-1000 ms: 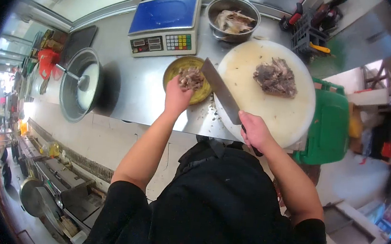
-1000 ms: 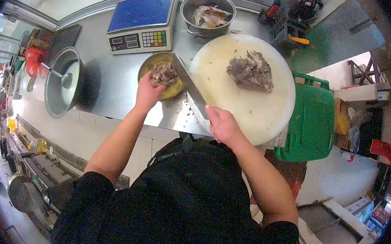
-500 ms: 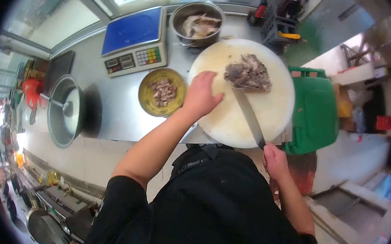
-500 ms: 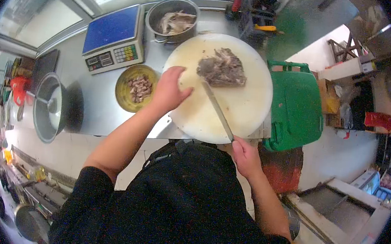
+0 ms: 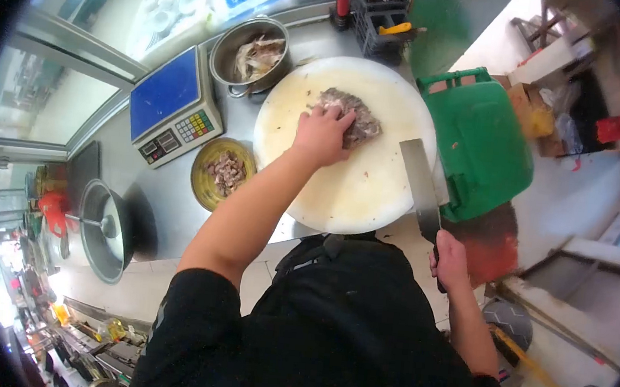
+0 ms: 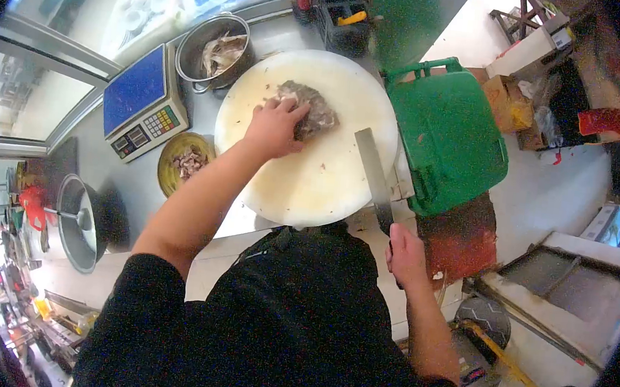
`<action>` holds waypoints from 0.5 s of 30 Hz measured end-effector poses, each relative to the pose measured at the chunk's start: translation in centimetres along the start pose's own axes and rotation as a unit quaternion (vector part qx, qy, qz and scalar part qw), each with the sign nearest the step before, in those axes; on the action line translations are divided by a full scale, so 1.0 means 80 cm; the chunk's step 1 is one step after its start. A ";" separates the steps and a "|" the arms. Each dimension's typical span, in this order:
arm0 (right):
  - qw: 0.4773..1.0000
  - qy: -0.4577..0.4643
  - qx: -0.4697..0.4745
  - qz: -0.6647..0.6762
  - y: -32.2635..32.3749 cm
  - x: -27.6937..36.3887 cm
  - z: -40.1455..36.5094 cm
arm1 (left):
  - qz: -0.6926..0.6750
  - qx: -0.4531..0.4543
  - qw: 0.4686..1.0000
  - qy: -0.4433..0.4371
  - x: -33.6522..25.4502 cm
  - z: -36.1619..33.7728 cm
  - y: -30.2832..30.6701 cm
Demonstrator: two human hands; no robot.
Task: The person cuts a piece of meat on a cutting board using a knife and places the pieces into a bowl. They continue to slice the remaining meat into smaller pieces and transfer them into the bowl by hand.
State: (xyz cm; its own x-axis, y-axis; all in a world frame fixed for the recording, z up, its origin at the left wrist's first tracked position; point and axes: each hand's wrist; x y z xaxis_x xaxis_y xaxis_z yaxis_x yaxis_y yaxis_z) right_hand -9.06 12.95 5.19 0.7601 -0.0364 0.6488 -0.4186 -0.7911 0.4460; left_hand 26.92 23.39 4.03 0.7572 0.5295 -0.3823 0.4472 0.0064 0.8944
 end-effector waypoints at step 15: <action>0.921 0.259 0.100 -0.274 -0.007 0.129 0.032 | -0.017 -0.069 0.996 0.050 -0.030 -0.138 -0.033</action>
State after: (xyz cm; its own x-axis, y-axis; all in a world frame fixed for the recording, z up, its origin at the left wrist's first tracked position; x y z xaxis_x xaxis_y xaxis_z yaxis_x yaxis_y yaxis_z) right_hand 0.30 11.46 10.00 0.4693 0.6570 0.5900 0.0975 -0.7026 0.7048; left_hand 18.64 31.50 5.14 0.6886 0.6086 -0.3943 0.3965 0.1393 0.9074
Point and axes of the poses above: each hand's wrist, its own z-axis towards the middle knuckle, its own y-axis out of the back of the hand, x = y × z, and after that the axes turned 15 degrees about -z, right-handed
